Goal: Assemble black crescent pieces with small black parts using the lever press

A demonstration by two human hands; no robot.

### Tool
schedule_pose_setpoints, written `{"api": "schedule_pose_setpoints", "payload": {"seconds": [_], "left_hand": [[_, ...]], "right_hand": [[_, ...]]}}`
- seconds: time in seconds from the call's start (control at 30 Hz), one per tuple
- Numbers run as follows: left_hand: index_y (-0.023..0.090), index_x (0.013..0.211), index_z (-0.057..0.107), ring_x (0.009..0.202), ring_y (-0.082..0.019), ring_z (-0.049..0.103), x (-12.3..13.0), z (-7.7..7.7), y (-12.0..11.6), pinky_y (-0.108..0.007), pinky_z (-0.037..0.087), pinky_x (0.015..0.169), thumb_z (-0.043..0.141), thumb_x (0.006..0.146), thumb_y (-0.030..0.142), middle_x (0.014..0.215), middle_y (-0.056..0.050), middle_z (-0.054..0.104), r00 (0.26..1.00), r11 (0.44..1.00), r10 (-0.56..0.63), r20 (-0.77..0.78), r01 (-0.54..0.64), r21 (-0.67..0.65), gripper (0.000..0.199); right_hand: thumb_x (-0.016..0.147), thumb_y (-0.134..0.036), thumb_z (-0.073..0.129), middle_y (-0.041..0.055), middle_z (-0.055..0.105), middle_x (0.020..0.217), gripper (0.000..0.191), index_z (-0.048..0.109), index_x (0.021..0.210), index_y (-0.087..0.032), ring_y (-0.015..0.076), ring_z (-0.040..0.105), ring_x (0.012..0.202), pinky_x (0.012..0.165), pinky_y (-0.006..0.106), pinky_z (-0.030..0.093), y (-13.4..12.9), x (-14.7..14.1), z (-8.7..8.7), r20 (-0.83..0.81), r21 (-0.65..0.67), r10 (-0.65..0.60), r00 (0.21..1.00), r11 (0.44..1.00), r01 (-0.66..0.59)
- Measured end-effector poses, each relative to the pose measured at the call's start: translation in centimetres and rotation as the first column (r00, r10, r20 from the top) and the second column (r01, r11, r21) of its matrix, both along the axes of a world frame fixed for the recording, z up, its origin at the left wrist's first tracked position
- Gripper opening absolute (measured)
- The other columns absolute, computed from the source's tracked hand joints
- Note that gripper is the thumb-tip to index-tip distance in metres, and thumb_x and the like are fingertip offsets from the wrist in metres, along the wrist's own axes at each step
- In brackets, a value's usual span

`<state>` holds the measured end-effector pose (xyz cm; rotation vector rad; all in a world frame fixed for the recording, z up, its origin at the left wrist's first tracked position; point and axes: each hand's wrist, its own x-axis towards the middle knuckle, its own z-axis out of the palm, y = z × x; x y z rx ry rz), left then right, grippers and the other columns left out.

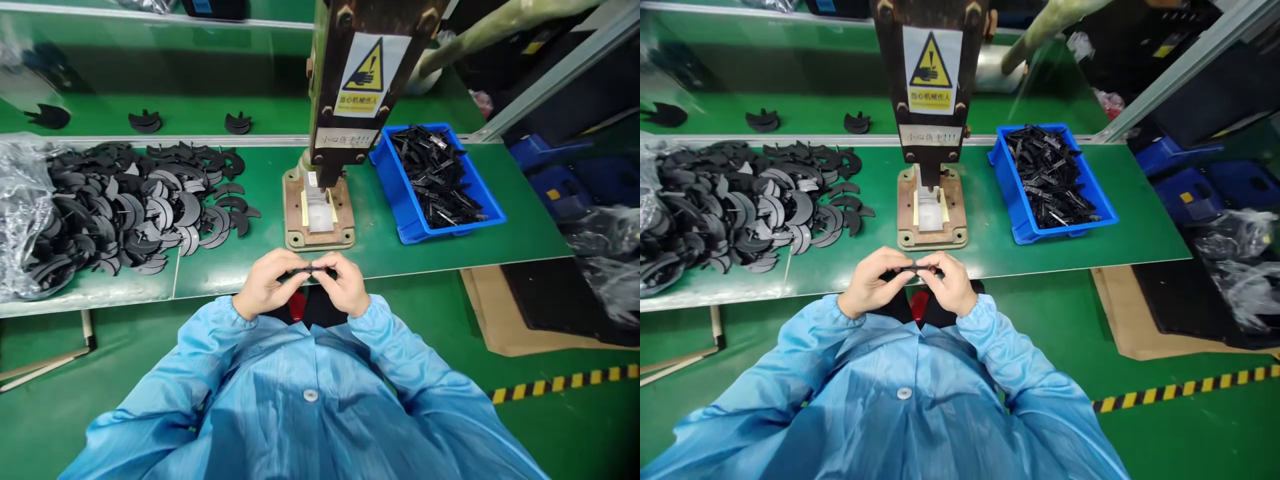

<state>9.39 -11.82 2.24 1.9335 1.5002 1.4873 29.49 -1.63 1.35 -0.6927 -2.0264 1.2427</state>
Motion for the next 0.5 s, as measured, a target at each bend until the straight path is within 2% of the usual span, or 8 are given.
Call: {"api": "schedule_pose_setpoints", "payload": {"seconds": [0.13, 0.23, 0.3, 0.37, 0.4, 0.43, 0.47, 0.5], "left_hand": [[0.029, 0.110, 0.078, 0.090, -0.021, 0.077, -0.3, 0.9, 0.1, -0.038, 0.065, 0.082, 0.075, 0.102, 0.030, 0.099, -0.006, 0.081, 1.000, 0.999, 0.010, -0.015, -0.011, -0.044, 0.009], [0.027, 0.105, 0.079, 0.089, -0.021, 0.075, -1.7, 2.0, 1.8, -0.037, 0.064, 0.083, 0.072, 0.104, 0.033, 0.097, -0.006, 0.080, 0.993, 0.993, 0.111, -0.051, -0.112, -0.030, 0.009], [0.025, 0.107, 0.079, 0.087, -0.019, 0.073, -3.1, 2.7, 3.9, -0.034, 0.062, 0.083, 0.070, 0.105, 0.036, 0.099, -0.006, 0.079, 0.976, 0.979, 0.202, -0.083, -0.204, -0.008, 0.015], [0.022, 0.112, 0.079, 0.088, -0.018, 0.072, -4.3, 3.1, 6.5, -0.033, 0.061, 0.085, 0.067, 0.106, 0.038, 0.102, -0.006, 0.079, 0.959, 0.967, 0.254, -0.124, -0.256, -0.003, 0.021], [0.022, 0.113, 0.079, 0.090, -0.019, 0.073, -4.7, 3.2, 7.7, -0.032, 0.060, 0.088, 0.066, 0.106, 0.038, 0.104, -0.007, 0.079, 0.954, 0.965, 0.259, -0.151, -0.263, -0.005, 0.023], [0.021, 0.113, 0.079, 0.094, -0.020, 0.073, -5.0, 3.2, 8.8, -0.033, 0.059, 0.091, 0.064, 0.107, 0.038, 0.105, -0.007, 0.079, 0.949, 0.965, 0.256, -0.182, -0.261, -0.007, 0.024], [0.021, 0.113, 0.080, 0.098, -0.021, 0.073, -5.3, 3.2, 9.8, -0.034, 0.058, 0.095, 0.063, 0.107, 0.037, 0.106, -0.007, 0.079, 0.945, 0.967, 0.248, -0.216, -0.255, -0.008, 0.024], [0.021, 0.112, 0.080, 0.103, -0.023, 0.073, -5.4, 3.1, 10.7, -0.036, 0.057, 0.098, 0.062, 0.107, 0.035, 0.107, -0.008, 0.079, 0.940, 0.970, 0.233, -0.250, -0.244, -0.014, 0.024]], "right_hand": [[0.100, -0.044, 0.070, 0.0035, 0.082, 0.098, 0.022, 0.074, 0.113, -0.027, 0.0174, 0.076, 0.085, 0.080, 0.035, 0.065, 0.0, 0.3, 0.6, 0.000, 0.023, 0.029, 1.000, 0.999, -0.029], [0.101, -0.039, 0.070, 0.0040, 0.082, 0.103, 0.024, 0.071, 0.122, -0.028, 0.0188, 0.079, 0.093, 0.089, 0.038, 0.067, 1.4, 1.4, 3.0, -0.014, 0.054, -0.022, 1.000, 0.998, 0.022], [0.101, -0.037, 0.069, 0.0044, 0.080, 0.105, 0.020, 0.072, 0.119, -0.028, 0.0195, 0.078, 0.100, 0.097, 0.041, 0.066, 3.4, 2.3, 6.1, -0.104, 0.161, -0.170, 0.980, 0.969, 0.185], [0.100, -0.040, 0.072, 0.0042, 0.075, 0.105, 0.020, 0.073, 0.114, -0.027, 0.0188, 0.075, 0.102, 0.097, 0.041, 0.066, 5.8, 2.9, 10.4, -0.339, 0.322, -0.298, 0.892, 0.854, 0.408], [0.098, -0.045, 0.074, 0.0033, 0.072, 0.106, 0.027, 0.072, 0.117, -0.025, 0.0178, 0.075, 0.100, 0.096, 0.041, 0.065, 7.0, 3.0, 12.8, -0.501, 0.356, -0.287, 0.817, 0.791, 0.497], [0.095, -0.052, 0.076, 0.0015, 0.070, 0.108, 0.039, 0.070, 0.123, -0.026, 0.0163, 0.075, 0.099, 0.092, 0.039, 0.065, 8.0, 3.1, 15.3, -0.630, 0.389, -0.201, 0.751, 0.755, 0.528], [0.093, -0.057, 0.078, 0.0000, 0.071, 0.116, 0.045, 0.070, 0.127, -0.028, 0.0152, 0.075, 0.106, 0.096, 0.038, 0.063, 8.8, 3.0, 17.8, -0.698, 0.380, -0.141, 0.702, 0.758, 0.530], [0.094, -0.058, 0.075, -0.0038, 0.070, 0.133, 0.046, 0.068, 0.132, -0.034, 0.0146, 0.073, 0.120, 0.107, 0.038, 0.059, 9.4, 2.9, 20.1, -0.719, 0.316, -0.144, 0.680, 0.803, 0.505]]}}
